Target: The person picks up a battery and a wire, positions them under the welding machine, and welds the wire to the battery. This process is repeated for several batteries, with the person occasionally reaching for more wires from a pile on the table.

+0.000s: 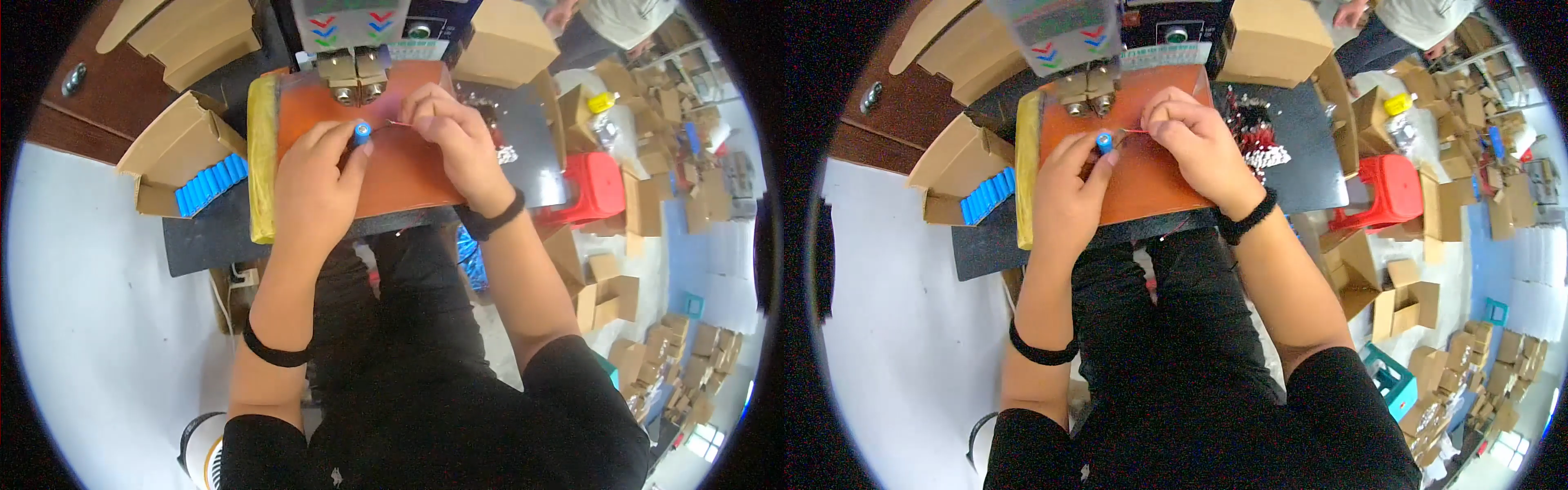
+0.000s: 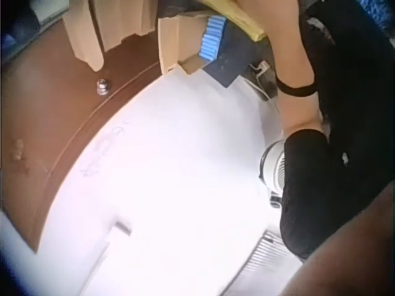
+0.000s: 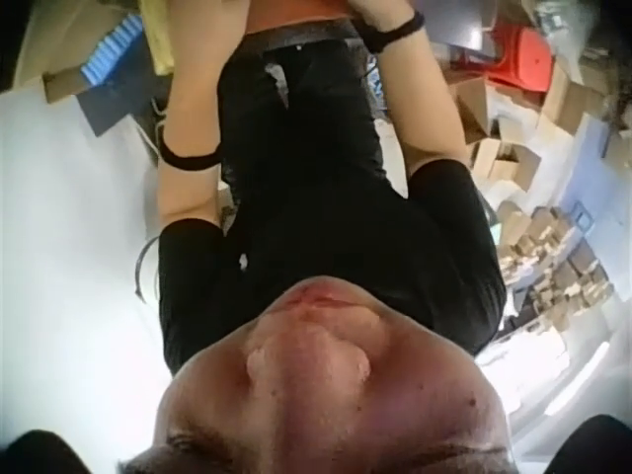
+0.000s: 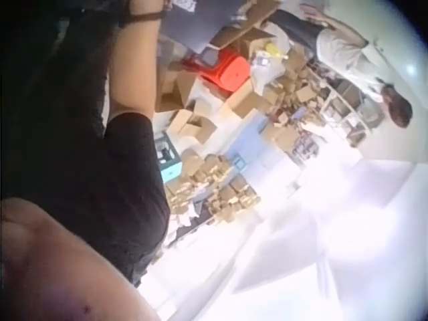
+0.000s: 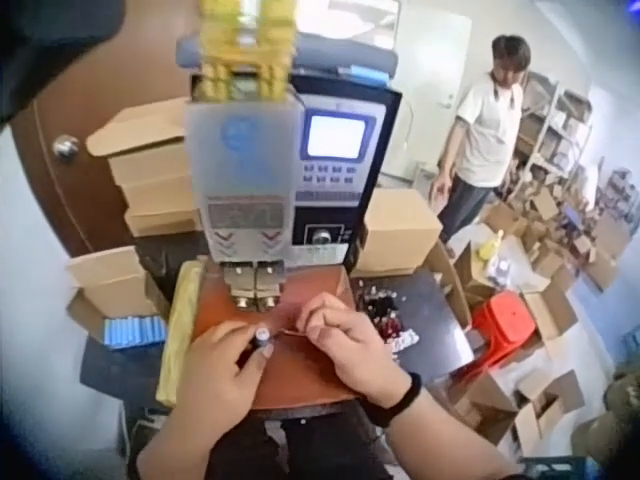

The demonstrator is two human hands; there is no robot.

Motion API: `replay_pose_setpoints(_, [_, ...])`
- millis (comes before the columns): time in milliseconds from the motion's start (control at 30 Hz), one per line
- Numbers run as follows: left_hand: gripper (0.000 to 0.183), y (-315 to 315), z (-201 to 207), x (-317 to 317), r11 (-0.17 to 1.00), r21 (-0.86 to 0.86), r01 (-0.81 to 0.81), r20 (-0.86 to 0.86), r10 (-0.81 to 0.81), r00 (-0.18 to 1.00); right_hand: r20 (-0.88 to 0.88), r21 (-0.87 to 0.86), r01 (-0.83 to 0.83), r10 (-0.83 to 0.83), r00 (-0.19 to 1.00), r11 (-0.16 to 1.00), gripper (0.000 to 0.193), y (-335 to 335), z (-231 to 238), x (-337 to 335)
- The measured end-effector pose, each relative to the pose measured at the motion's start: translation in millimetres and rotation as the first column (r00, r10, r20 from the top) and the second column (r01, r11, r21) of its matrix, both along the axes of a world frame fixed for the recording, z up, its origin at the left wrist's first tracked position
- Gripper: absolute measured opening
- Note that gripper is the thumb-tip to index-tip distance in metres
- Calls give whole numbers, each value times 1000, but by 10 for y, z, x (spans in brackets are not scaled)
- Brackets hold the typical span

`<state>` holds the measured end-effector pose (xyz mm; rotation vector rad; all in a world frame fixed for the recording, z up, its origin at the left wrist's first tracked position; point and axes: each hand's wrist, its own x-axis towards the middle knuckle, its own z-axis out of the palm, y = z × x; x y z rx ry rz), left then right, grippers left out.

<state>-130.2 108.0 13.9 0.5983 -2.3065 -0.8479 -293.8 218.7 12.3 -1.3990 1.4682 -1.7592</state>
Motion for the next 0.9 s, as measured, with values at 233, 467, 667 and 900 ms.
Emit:
replay_pose_setpoints(233, [25, -137, 221, -7, 992, 100, 77, 105, -87, 991, 205, 196, -75, 34, 978, 978, 15, -40, 147, 46])
replay_pose_setpoints(467, [24, -218, 122, -29, 996, 45, 77, 90, -81, 993, 278, 296, -34, -52, 959, 955, 18, -126, 211, 85])
replay_pose_setpoints(667, [20, -324, 59, -83, 989, 78, 128, 72, -134, 988, 116, 365, 75, -125, 985, 928, 18, -190, 183, 155])
replay_pose_setpoints(900, [29, -325, 76, -81, 993, 51, 109, 102, -113, 988, 167, 337, 95, -159, 973, 937, 19, -197, 174, 149])
